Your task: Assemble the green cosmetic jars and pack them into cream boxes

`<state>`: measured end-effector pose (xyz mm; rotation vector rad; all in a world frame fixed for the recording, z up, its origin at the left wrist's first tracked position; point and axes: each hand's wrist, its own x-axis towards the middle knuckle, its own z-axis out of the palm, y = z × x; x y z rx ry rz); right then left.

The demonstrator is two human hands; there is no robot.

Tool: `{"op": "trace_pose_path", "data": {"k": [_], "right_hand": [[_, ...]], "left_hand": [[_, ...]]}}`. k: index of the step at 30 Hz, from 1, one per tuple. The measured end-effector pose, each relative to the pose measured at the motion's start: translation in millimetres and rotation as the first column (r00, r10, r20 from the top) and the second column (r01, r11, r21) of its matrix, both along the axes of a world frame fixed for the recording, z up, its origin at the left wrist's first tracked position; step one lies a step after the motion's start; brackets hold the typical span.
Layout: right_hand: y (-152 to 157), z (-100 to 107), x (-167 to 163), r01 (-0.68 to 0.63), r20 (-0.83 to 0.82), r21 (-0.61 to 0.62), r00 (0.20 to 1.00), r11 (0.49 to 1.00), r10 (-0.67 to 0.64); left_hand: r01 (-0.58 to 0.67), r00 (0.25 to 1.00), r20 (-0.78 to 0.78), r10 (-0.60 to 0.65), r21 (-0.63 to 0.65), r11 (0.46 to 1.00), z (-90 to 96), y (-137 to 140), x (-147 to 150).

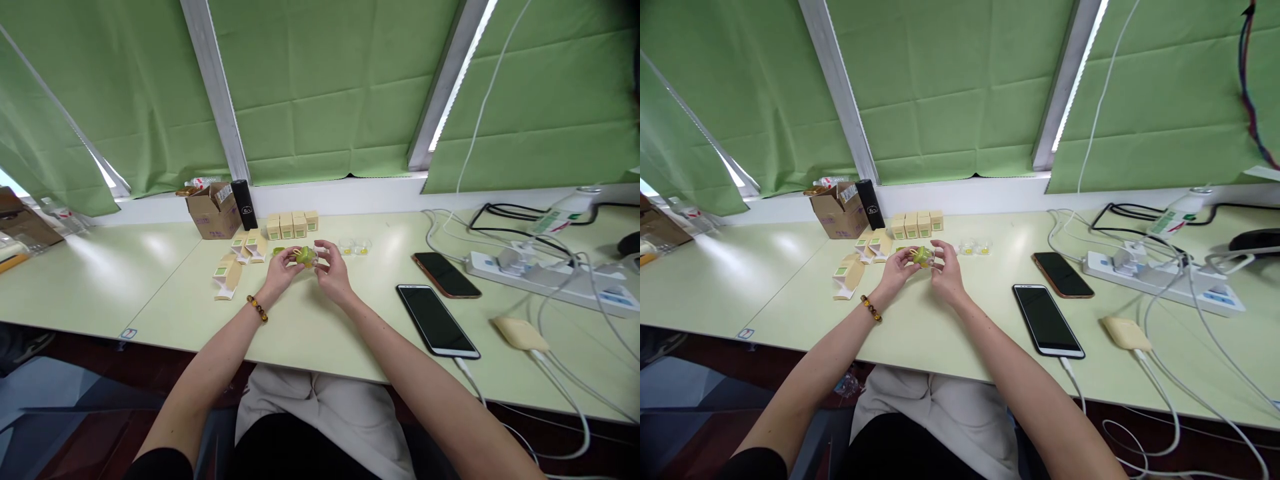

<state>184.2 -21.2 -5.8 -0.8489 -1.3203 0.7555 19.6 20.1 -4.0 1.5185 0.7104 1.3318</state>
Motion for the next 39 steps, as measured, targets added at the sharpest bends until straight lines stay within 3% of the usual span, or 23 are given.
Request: {"op": "trace_pose_path", "data": {"k": [3,6,9,12,17,26,29,31,34,37,39], "right_hand": [[12,-8,8,0.044,-0.103,-0.027,0.994,0.999,-0.046],[26,-15,19,0.179,-0.178,-0.118,0.964,0.977,-0.199],[34,-18,28,0.245,-0.229,-0.215,0.929,0.945,-0.292],[35,-15,31,0.264,-0.273,-0.296,0.897,0.918,-0.346],[28,-8,25,0.259,-0.278,-0.321,0.894,0.911,-0.352],[24,-9,26,0.253,-0.229,-0.335,0.913,0.908,-0.339],[23,-8,27,0.253,-0.229,-0.347,0.911,0.903,-0.343],[23,-7,27,0.262,-0.226,-0.341,0.910,0.903,-0.349],[22,-6,25,0.297,-0.208,-0.306,0.906,0.905,-0.367],[21,-6,23,0.340,-0.176,-0.247,0.905,0.907,-0.387],[20,-6,21,0.364,-0.152,-0.211,0.905,0.907,-0.398]], "left_hand": [[-0.003,0.999,-0.033,0.004,0.013,1.000,-1.0,1,-2],[0.035,0.992,-0.119,-0.033,0.010,0.999,-2.8,-1,-4],[0.082,0.958,-0.281,-0.062,0.058,0.995,-3.4,-7,-6],[0.116,0.872,-0.489,-0.021,0.166,0.979,-2.1,-14,-9],[0.111,0.737,-0.669,0.095,0.259,0.960,0.4,-18,-10],[0.088,0.617,-0.765,0.183,0.299,0.950,8.7,-19,-11],[-0.042,0.579,-0.754,0.310,0.353,0.935,25.9,-16,-18],[-0.210,0.462,-0.746,0.479,0.433,0.877,42.8,-17,-28],[-0.339,0.142,-0.771,0.621,0.552,0.762,68.2,-23,-51],[-0.446,-0.119,-0.820,0.560,0.549,0.707,82.5,-30,-82],[-0.496,-0.182,-0.871,0.456,0.482,0.722,83.0,-32,-102]]}}
